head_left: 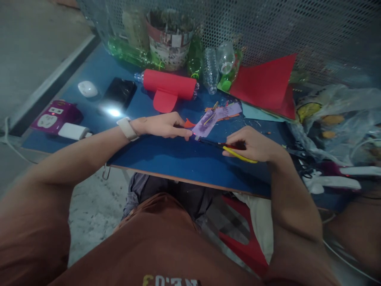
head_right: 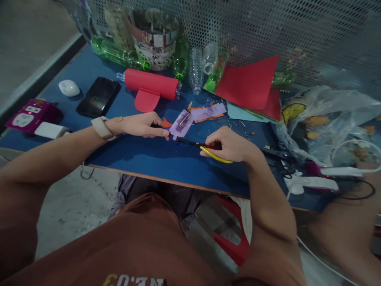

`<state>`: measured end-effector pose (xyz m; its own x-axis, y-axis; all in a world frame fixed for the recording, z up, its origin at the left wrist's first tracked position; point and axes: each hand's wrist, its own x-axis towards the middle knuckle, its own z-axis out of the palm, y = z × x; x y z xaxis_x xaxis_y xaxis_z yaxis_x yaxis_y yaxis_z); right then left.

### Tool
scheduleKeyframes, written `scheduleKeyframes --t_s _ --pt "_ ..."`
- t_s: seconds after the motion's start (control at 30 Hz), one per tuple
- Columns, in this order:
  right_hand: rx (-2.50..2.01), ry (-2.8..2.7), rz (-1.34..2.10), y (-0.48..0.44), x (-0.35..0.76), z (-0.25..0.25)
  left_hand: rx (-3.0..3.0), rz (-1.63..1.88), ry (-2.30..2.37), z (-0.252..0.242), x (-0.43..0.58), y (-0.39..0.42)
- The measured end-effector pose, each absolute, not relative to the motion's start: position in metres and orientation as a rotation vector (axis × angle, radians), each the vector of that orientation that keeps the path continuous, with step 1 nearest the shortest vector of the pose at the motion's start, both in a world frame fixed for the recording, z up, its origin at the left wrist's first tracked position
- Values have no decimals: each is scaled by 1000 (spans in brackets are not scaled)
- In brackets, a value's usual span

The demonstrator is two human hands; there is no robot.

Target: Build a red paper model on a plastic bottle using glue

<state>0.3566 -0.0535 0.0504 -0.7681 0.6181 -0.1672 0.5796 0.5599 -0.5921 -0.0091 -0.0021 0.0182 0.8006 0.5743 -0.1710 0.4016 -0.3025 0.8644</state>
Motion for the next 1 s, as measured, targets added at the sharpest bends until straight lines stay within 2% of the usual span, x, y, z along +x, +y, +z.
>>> scheduleKeyframes --t_s 1.0 --pt "-981 -2738 1002 -58 351 50 1842 251 665 14 -6 0"
